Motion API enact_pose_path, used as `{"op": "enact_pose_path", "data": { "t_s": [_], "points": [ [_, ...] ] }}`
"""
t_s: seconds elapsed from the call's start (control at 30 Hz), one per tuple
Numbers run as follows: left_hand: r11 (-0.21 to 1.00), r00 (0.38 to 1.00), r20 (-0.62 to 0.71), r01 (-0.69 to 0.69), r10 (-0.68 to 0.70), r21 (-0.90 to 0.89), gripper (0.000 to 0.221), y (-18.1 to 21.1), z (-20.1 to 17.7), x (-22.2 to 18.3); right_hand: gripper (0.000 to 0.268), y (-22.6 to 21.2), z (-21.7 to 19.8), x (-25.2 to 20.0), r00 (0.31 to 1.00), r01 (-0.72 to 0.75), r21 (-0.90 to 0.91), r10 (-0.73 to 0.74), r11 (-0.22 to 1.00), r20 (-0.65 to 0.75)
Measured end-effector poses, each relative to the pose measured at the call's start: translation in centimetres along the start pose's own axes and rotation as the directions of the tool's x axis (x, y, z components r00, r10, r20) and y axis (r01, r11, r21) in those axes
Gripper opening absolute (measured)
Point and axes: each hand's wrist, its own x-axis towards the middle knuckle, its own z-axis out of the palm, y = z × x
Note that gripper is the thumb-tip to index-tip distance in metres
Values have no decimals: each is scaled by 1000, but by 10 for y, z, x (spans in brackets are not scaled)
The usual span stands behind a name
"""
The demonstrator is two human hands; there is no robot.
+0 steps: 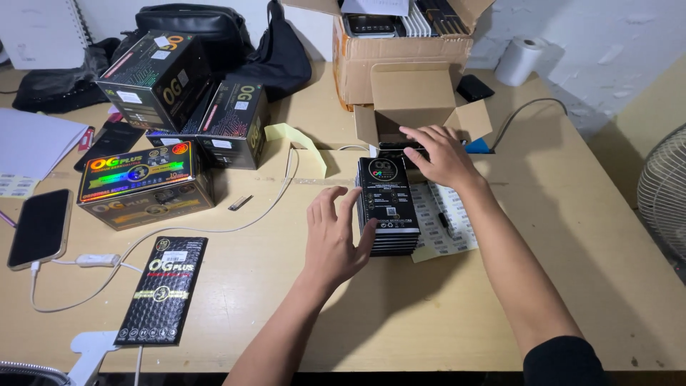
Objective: The person applies labels to various phone screens and components using their hands and a pen.
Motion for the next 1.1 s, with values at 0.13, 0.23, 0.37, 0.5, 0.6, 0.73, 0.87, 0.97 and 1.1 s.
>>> {"op": "enact_pose_path", "data": {
  "t_s": [0.13,0.23,0.37,0.5,0.6,0.73,0.87,0.97,1.1],
  "points": [
    [1000,1000,22,7,-7,-10,58,2,0,0,50,24,19,-17,988,-49,-317,92,947,125],
    [1000,1000,31,3,-3,-4,60,4,1,0,38,47,38,-21,993,-1,-420,52,907,109],
    [999,998,64,21,-20,-25,61,5,0,-2,30,54,14,-34,991,-54,-408,98,912,88],
    [999,994,108,32,-28,-32,59,5,2,-4,32,67,-33,-87,966,-236,-458,259,857,-13],
    [993,991,130,42,-28,-111,63,7,12,-9,33,45,-83,-129,851,-433,-429,517,793,95],
    [977,969,199,171,-143,-128,56,10,16,-10,35,36,-96,-157,711,-460,-486,636,743,300],
    [832,782,446,539,-435,-132,63,-1,30,-11,46,32,-88,-171,886,-374,-352,443,858,139],
    [682,656,550,704,-517,-199,54,-5,26,-6,47,13,-85,-165,962,-264,-183,247,947,-115],
    [561,660,476,749,-581,-353,44,-24,22,-6,31,-9,-75,-152,922,-53,55,70,997,-380]
  ]
}}
